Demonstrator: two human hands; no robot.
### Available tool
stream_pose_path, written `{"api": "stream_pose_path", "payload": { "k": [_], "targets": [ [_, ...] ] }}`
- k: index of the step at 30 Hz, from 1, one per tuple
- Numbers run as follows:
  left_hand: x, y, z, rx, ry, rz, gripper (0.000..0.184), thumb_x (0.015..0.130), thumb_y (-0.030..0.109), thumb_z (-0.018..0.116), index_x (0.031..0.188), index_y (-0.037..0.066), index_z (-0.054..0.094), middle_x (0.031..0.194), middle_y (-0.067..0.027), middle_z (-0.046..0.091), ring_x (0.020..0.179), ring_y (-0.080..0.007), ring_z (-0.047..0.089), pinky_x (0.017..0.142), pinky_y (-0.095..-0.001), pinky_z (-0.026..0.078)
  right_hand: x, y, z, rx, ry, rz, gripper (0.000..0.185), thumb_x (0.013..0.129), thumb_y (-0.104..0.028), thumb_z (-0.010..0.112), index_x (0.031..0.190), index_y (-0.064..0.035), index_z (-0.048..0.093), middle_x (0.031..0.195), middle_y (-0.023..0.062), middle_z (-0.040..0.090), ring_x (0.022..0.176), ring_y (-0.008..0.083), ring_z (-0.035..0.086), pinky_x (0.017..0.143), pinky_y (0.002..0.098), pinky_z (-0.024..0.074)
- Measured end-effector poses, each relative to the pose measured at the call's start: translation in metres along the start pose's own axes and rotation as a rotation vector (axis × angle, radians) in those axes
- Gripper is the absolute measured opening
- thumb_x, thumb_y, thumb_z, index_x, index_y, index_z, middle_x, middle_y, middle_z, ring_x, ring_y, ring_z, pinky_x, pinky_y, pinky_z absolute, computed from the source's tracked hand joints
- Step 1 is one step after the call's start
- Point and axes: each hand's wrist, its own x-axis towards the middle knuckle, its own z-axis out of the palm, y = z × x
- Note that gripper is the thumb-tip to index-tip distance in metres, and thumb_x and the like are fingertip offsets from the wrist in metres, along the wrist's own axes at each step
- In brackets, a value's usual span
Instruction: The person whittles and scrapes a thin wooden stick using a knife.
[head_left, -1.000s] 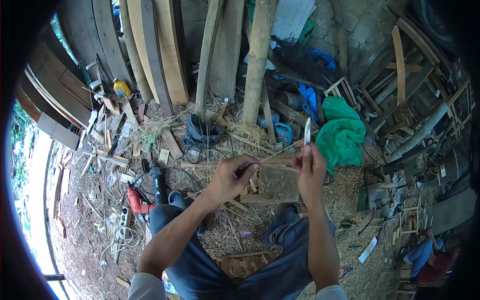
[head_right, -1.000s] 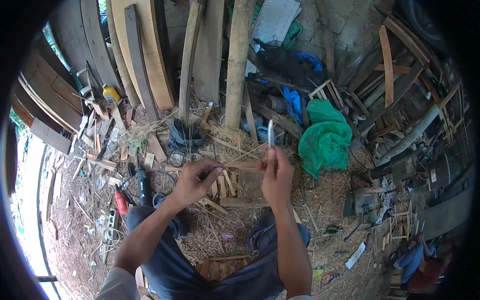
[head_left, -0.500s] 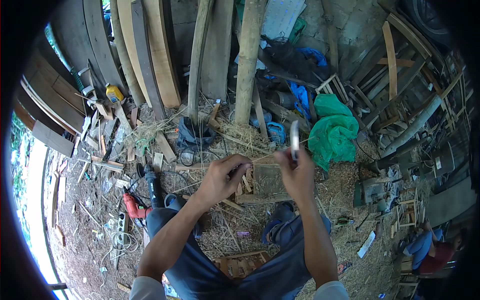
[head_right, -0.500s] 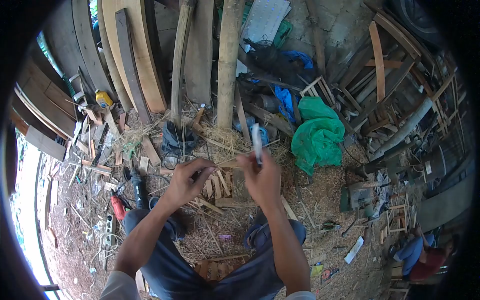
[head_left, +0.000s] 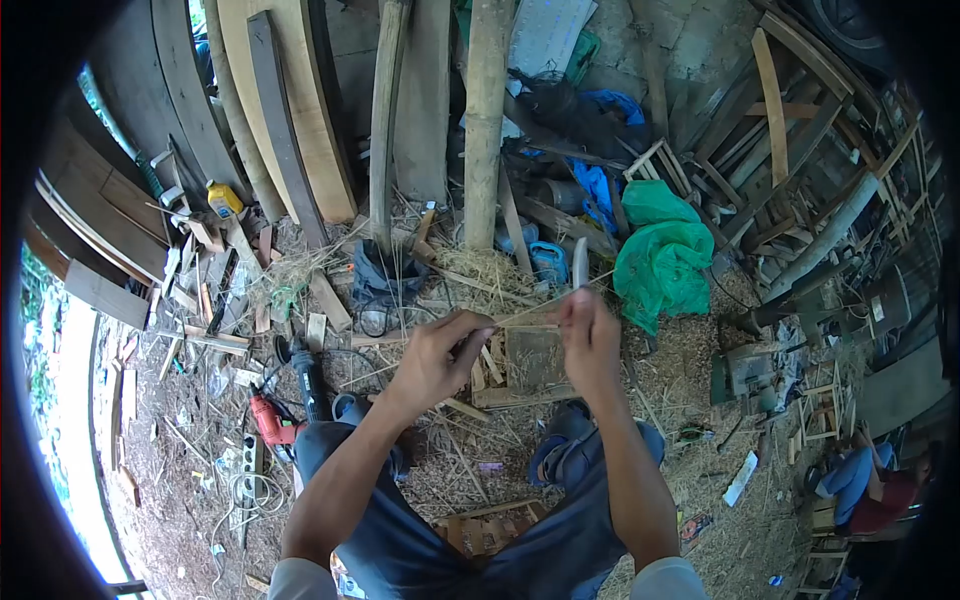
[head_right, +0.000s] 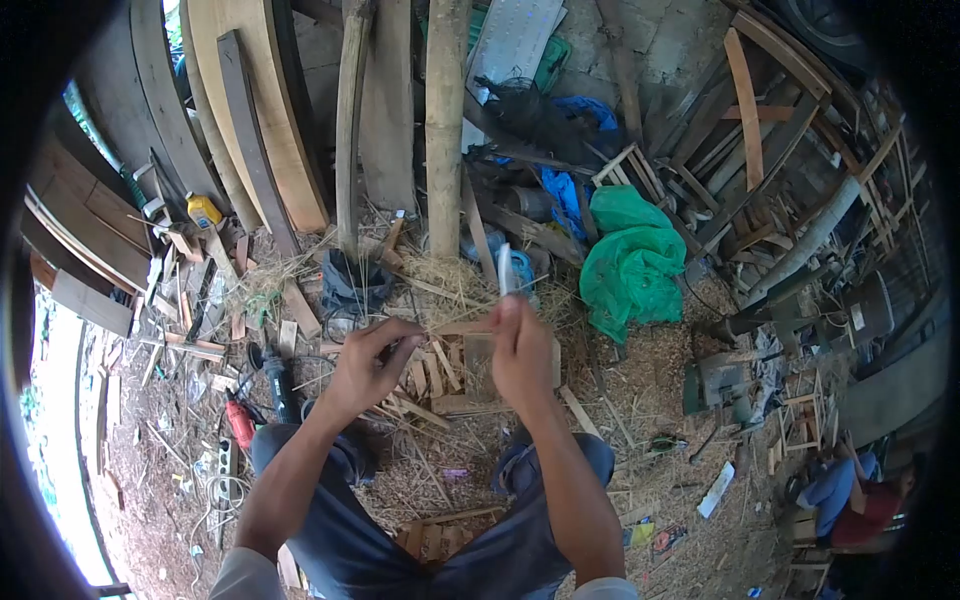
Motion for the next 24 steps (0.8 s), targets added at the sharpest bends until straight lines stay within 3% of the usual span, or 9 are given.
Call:
{"api": "stream_pose_path", "payload": {
  "k": [4, 7, 10, 12, 13, 15, 18, 19, 24],
  "targets": [
    [0.001, -0.004, 0.007, 0.008, 0.014, 0.059, 0.008, 0.086, -0.001, 0.062, 0.094, -0.001, 0.063, 0.084, -0.0121, 0.066, 0.068, -0.0227, 0.065, 0.058, -0.0307, 0.048, -0.006, 0.004, 0.012, -0.185, -0.123, -0.088, 0.033, 0.102, -0.025, 0.036, 0.086, -0.0026, 0.055, 0.062, 0.011, 0.053, 0.056, 0.0247, 0.055, 0.056, 0.0386, 0.0414],
    [0.003, 0.003, 0.002, 0.005, -0.006, 0.027, 0.008, 0.086, -0.001, 0.062, 0.094, -0.001, 0.063, 0.084, -0.0124, 0.066, 0.07, -0.0243, 0.066, 0.058, -0.0314, 0.049, -0.008, 0.002, 0.017, -0.064, -0.088, -0.084, 0.031, 0.102, -0.024, 0.036, 0.088, -0.0029, 0.054, 0.065, 0.012, 0.055, 0.058, 0.0267, 0.056, 0.057, 0.039, 0.043],
    [0.002, -0.003, 0.006, 0.003, 0.027, 0.052, 0.008, 0.086, 0.0, 0.062, 0.094, -0.001, 0.063, 0.082, -0.0122, 0.066, 0.068, -0.0231, 0.065, 0.056, -0.0309, 0.049, -0.004, 0.004, 0.015, -0.023, 0.096, -0.022, 0.03, 0.101, -0.023, 0.036, 0.088, -0.0028, 0.054, 0.068, 0.0123, 0.056, 0.059, 0.0266, 0.058, 0.058, 0.0402, 0.0436],
    [0.003, -0.005, 0.007, 0.026, 0.066, 0.112, 0.008, 0.086, 0.0, 0.062, 0.094, 0.0, 0.063, 0.081, -0.0119, 0.066, 0.066, -0.0218, 0.064, 0.055, -0.0304, 0.048, -0.012, 0.002, 0.021, -0.189, -0.147, -0.05, 0.03, 0.102, -0.024, 0.036, 0.09, -0.0026, 0.054, 0.071, 0.0133, 0.057, 0.062, 0.028, 0.059, 0.059, 0.0414, 0.0436],
    [0.003, -0.003, 0.006, 0.012, 0.047, 0.074, 0.008, 0.087, 0.001, 0.062, 0.094, 0.0, 0.063, 0.081, -0.0118, 0.065, 0.064, -0.0213, 0.064, 0.055, -0.0303, 0.048, -0.011, 0.002, 0.019, -0.184, -0.15, -0.051, 0.03, 0.102, -0.024, 0.036, 0.09, -0.0026, 0.054, 0.071, 0.0133, 0.057, 0.062, 0.028, 0.059, 0.059, 0.0414, 0.0436],
    [0.004, -0.001, 0.001, 0.003, 0.029, 0.035, 0.007, 0.087, 0.002, 0.062, 0.094, 0.0, 0.063, 0.08, -0.0116, 0.065, 0.063, -0.0208, 0.063, 0.054, -0.0303, 0.048, -0.007, 0.002, 0.012, -0.105, 0.078, -0.088, 0.031, 0.102, -0.026, 0.035, 0.093, -0.0019, 0.053, 0.068, 0.0161, 0.058, 0.062, 0.032, 0.06, 0.058, 0.0436, 0.0436],
    [0.002, 0.0, 0.002, -0.014, 0.03, 0.022, 0.007, 0.087, 0.002, 0.062, 0.094, 0.0, 0.063, 0.081, -0.0118, 0.065, 0.064, -0.0218, 0.064, 0.055, -0.0306, 0.049, -0.009, -0.003, 0.011, -0.278, -0.084, 0.007, 0.031, 0.102, -0.026, 0.035, 0.095, -0.0013, 0.052, 0.066, 0.0182, 0.058, 0.061, 0.0344, 0.06, 0.057, 0.0448, 0.0433],
    [0.001, -0.005, 0.004, 0.001, 0.037, 0.032, 0.008, 0.087, 0.002, 0.062, 0.094, 0.0, 0.063, 0.081, -0.012, 0.065, 0.064, -0.0223, 0.064, 0.055, -0.0311, 0.049, -0.011, 0.005, 0.022, -0.254, -0.071, -0.145, 0.031, 0.102, -0.026, 0.035, 0.095, -0.0007, 0.052, 0.065, 0.0183, 0.057, 0.059, 0.0335, 0.06, 0.056, 0.0449, 0.0425],
    [0.001, -0.001, -0.002, 0.024, 0.037, 0.06, 0.008, 0.086, 0.0, 0.062, 0.094, 0.0, 0.062, 0.082, -0.0128, 0.065, 0.064, -0.0231, 0.064, 0.055, -0.0323, 0.049, -0.013, -0.009, 0.02, -0.121, 0.068, -0.093, 0.035, 0.102, -0.029, 0.035, 0.092, 0.001, 0.051, 0.065, 0.0172, 0.056, 0.057, 0.0324, 0.058, 0.054, 0.0439, 0.041]
  ]
}}
